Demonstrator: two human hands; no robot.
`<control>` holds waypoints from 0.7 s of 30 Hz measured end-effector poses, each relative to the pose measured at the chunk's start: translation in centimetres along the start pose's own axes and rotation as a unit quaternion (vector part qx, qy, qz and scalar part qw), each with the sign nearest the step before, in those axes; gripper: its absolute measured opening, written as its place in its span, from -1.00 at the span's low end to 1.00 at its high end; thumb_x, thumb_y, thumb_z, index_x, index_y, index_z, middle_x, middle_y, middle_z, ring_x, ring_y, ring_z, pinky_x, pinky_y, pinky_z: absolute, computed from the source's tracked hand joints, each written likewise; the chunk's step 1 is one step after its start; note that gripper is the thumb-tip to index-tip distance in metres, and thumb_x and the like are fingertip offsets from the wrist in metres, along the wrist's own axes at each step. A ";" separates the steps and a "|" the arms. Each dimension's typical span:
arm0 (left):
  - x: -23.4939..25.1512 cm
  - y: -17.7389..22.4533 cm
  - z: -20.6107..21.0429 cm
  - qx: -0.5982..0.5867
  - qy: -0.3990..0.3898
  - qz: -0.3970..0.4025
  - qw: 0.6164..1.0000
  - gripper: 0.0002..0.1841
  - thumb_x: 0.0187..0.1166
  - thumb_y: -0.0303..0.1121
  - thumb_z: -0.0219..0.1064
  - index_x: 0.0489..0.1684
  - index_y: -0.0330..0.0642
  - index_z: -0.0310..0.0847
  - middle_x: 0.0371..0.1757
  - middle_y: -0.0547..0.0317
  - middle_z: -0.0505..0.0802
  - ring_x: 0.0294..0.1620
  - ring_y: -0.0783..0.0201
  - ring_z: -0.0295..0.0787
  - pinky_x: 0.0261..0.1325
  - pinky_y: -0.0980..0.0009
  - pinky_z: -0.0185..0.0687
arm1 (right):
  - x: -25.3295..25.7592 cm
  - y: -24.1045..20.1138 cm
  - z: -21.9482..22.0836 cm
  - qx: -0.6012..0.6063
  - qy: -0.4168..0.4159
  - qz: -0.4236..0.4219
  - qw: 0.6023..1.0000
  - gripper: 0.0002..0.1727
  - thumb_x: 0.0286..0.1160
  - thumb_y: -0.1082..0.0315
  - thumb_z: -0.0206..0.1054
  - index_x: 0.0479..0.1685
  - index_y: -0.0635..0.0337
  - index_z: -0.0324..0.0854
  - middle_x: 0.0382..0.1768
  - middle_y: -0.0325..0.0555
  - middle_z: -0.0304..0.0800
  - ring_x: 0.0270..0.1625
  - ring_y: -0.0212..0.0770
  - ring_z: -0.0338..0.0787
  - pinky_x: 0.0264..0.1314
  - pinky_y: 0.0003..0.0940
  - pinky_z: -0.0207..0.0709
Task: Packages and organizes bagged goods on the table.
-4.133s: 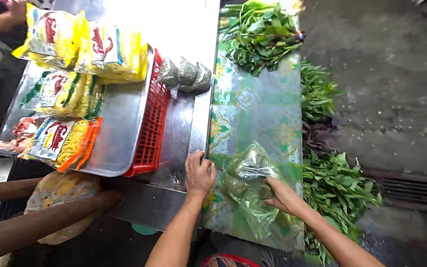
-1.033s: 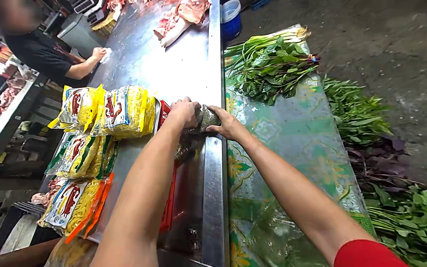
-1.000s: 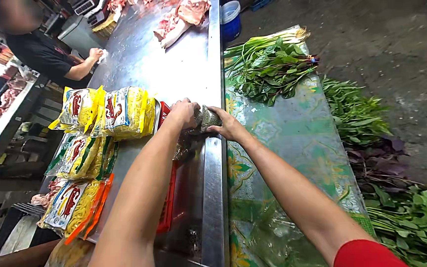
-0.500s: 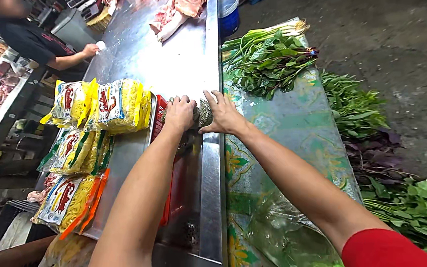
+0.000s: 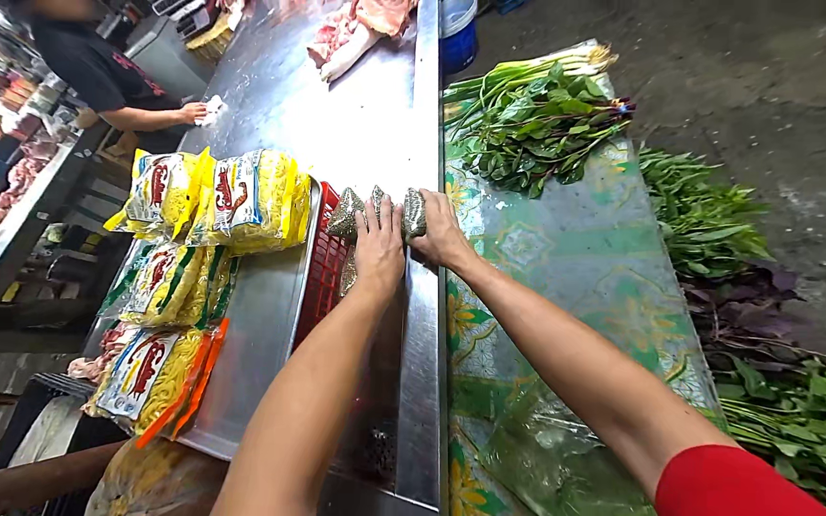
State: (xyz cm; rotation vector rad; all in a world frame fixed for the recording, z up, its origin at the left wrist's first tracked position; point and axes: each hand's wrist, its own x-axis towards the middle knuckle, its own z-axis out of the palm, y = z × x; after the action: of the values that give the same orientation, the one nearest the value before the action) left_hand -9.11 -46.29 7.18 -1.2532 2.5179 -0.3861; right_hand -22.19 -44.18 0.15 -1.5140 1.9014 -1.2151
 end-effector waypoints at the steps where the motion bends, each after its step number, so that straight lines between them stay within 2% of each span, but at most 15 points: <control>1: 0.1 0.2 -0.3 0.000 -0.005 -0.006 1.000 -0.18 0.59 -0.45 0.24 0.92 -0.18 -0.07 0.94 -0.21 -0.09 0.90 -0.38 -0.22 0.81 -0.33 -0.17 | -0.1 -0.1 -0.2 0.051 0.033 0.009 0.998 0.09 0.12 0.21 0.70 0.75 0.31 0.17 0.60 0.35 0.36 0.60 0.25 0.50 0.59 0.13 0.47; 3: 0.3 0.4 -0.7 0.009 -0.029 -0.013 0.999 -0.17 0.62 -0.41 0.22 0.94 -0.17 -0.14 0.95 -0.17 -0.12 0.91 -0.35 -0.25 0.79 -0.38 -0.23 | -0.4 0.0 -0.4 0.107 0.089 -0.004 0.990 0.08 0.18 0.15 0.68 0.76 0.31 0.15 0.63 0.32 0.35 0.60 0.15 0.52 0.58 0.03 0.51; 4: 0.3 0.4 -0.7 0.009 -0.035 -0.014 0.999 -0.15 0.60 -0.40 0.24 0.94 -0.15 -0.14 0.95 -0.14 -0.12 0.92 -0.34 -0.26 0.78 -0.41 -0.27 | -0.6 0.4 -0.4 0.110 0.091 -0.018 0.990 0.09 0.22 0.12 0.67 0.78 0.30 0.12 0.64 0.30 0.34 0.62 0.13 0.52 0.60 0.01 0.50; 7: 0.2 0.5 -1.0 0.009 -0.049 -0.023 0.999 -0.04 0.51 -0.34 0.36 0.96 -0.07 -0.18 0.97 -0.02 -0.16 0.93 -0.29 -0.33 0.72 -0.55 -0.35 | -0.9 2.4 0.3 0.041 0.019 -0.046 0.998 0.11 0.28 0.14 0.65 0.84 0.24 0.02 0.71 0.25 0.30 0.65 0.17 0.51 0.65 0.12 0.45; 9: 0.2 0.5 -1.1 0.009 -0.053 -0.027 0.998 -0.01 0.50 -0.31 0.38 0.97 -0.03 -0.22 0.97 0.01 -0.20 0.94 -0.28 -0.37 0.68 -0.61 -0.38 | -1.1 2.7 0.9 -0.007 0.010 -0.049 0.999 0.09 0.28 0.18 0.64 0.83 0.25 0.03 0.68 0.27 0.35 0.65 0.23 0.50 0.68 0.19 0.38; 14: 0.1 0.3 -0.8 -0.001 -0.057 -0.032 0.998 0.09 0.44 -0.15 0.45 0.98 -0.01 -0.29 0.98 0.07 -0.22 0.94 -0.25 -0.41 0.61 -0.69 -0.37 | -1.5 -0.5 0.6 -0.140 0.007 0.008 0.990 0.04 0.24 0.16 0.63 0.76 0.35 0.16 0.56 0.37 0.47 0.61 0.32 0.51 0.70 0.36 0.22; 18: -0.1 -0.1 -1.0 -0.013 -0.074 -0.024 0.997 0.17 0.36 -0.13 0.52 0.98 0.05 -0.35 0.98 0.09 -0.26 0.94 -0.27 -0.44 0.57 -0.73 -0.39 | -1.8 -2.9 0.8 -0.224 0.008 0.058 0.973 -0.06 0.27 0.09 0.58 0.63 0.44 0.29 0.39 0.41 0.56 0.52 0.37 0.54 0.59 0.38 0.27; 21: 0.0 -0.3 -1.4 -0.025 -0.090 -0.017 0.995 0.19 0.33 -0.09 0.55 0.98 0.10 -0.32 0.98 0.08 -0.28 0.94 -0.27 -0.45 0.56 -0.75 -0.42 | -2.0 -3.3 0.9 -0.222 -0.002 0.091 0.971 -0.01 0.25 0.06 0.61 0.66 0.42 0.24 0.46 0.41 0.50 0.58 0.38 0.48 0.58 0.41 0.27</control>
State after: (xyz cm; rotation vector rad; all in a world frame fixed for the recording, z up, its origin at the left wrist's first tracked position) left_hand -9.50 -46.32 8.59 -1.2903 2.3702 -0.2073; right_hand -19.05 -42.79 2.00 -1.4973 2.3611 -0.7362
